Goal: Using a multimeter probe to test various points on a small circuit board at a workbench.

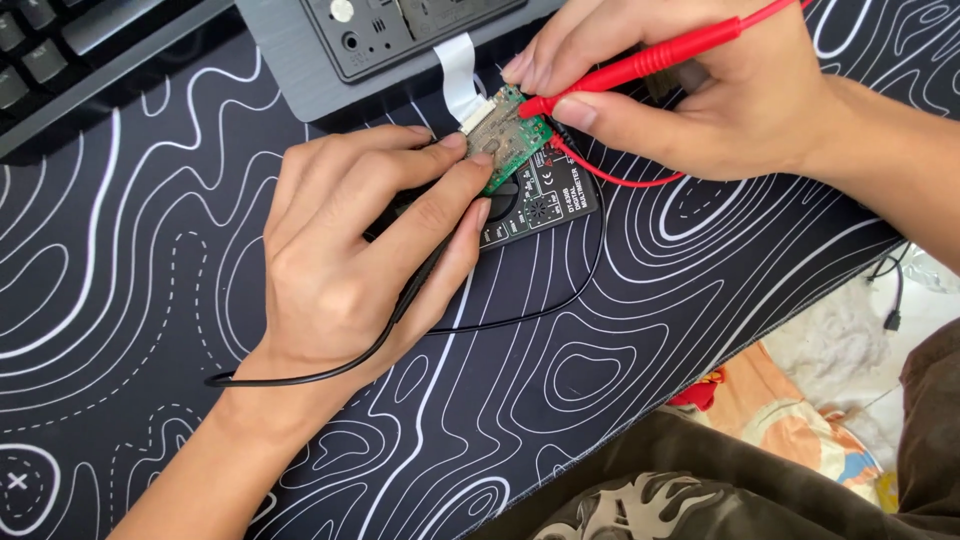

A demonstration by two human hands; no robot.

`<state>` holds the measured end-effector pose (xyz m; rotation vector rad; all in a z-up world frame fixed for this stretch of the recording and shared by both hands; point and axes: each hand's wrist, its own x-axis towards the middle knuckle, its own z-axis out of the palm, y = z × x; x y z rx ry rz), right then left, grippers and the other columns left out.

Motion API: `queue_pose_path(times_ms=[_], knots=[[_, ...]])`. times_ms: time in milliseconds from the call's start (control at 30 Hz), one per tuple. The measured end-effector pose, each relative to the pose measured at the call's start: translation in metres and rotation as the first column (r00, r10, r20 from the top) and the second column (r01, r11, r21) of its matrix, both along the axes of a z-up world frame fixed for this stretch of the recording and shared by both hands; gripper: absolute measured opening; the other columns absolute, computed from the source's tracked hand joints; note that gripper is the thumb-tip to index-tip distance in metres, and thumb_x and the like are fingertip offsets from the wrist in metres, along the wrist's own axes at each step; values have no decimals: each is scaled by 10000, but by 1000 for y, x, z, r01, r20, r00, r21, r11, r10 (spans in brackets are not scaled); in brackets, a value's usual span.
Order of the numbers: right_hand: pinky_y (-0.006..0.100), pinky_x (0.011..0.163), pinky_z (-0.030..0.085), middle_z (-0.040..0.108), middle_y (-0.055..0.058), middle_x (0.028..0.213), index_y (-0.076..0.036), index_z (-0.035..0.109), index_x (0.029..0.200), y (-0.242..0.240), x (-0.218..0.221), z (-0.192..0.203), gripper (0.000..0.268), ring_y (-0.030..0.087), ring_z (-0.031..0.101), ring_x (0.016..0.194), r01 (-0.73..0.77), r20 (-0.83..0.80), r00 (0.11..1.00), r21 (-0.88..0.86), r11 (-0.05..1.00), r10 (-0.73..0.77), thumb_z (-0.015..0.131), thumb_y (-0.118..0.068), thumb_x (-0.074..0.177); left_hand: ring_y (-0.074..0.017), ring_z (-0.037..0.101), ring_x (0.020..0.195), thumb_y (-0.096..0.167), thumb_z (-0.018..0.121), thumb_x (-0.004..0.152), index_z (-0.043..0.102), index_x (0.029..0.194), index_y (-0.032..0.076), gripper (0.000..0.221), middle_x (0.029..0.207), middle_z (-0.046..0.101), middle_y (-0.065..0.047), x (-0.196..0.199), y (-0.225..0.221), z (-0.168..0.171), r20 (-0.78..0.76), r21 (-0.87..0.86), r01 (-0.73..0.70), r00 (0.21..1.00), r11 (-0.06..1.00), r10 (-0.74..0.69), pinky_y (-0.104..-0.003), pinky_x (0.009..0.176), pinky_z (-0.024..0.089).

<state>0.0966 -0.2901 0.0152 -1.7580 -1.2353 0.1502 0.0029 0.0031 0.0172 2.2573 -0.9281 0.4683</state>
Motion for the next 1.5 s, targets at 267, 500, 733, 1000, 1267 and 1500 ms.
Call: queue_pose_path(times_ms=[267, 500, 733, 1000, 1267, 1500], knots=[[547, 1166, 711, 753, 383, 1227, 230, 656, 1217, 1, -1, -2, 116, 539, 819, 1297, 32, -37, 999, 19, 999, -32, 694, 150, 1142, -385, 759, 1163, -19, 873, 1174, 825, 1315, -56, 153, 1244, 779, -172, 1, -2, -1, -5, -32, 7, 1000, 999, -8, -491, 1008, 565], [517, 1142, 718, 757, 347, 1219, 201, 680, 1198, 3, -3, 0, 120, 508, 834, 1274, 64, -19, 998, 19, 998, -64, 724, 111, 1132, -405, 753, 1217, 0, 826, 1170, 816, 1319, -65, 162, 1277, 795, -192, 0, 1, 3, -65, -21, 30, 997, 999, -31, -508, 1060, 578], [506, 1142, 706, 760, 329, 1226, 192, 690, 1198, 3, -4, -1, 124, 486, 826, 1257, 82, -12, 997, 11, 997, -82, 715, 90, 1134, -376, 755, 1213, 14, 820, 1171, 816, 1325, -33, 161, 1270, 788, -159, 0, 2, 5, -63, -9, 14, 998, 1000, -14, -493, 1068, 561], [510, 1139, 710, 757, 316, 1208, 184, 695, 1196, 3, -5, -2, 130, 492, 832, 1256, 82, -3, 997, 3, 997, -82, 702, 68, 1137, -363, 735, 1174, 27, 816, 1176, 814, 1315, -18, 145, 1239, 767, -133, 2, 2, 2, -43, -9, 5, 999, 1000, -5, -477, 996, 538], [485, 1103, 725, 747, 288, 1189, 137, 683, 1165, 1, -2, -7, 96, 470, 839, 1253, 100, -10, 995, 9, 995, -100, 719, 67, 1110, -368, 740, 1178, 36, 808, 1159, 814, 1282, -26, 138, 1211, 768, -140, 6, 5, 2, -69, -44, 58, 996, 997, -61, -455, 968, 554], [463, 1080, 729, 756, 273, 1181, 123, 692, 1162, 4, 0, -6, 98, 451, 847, 1241, 99, 3, 995, 8, 995, -99, 714, 44, 1108, -369, 767, 1180, 23, 790, 1150, 809, 1276, -46, 145, 1211, 785, -149, 7, 6, 5, -74, -70, 72, 994, 995, -78, -471, 1027, 566]])
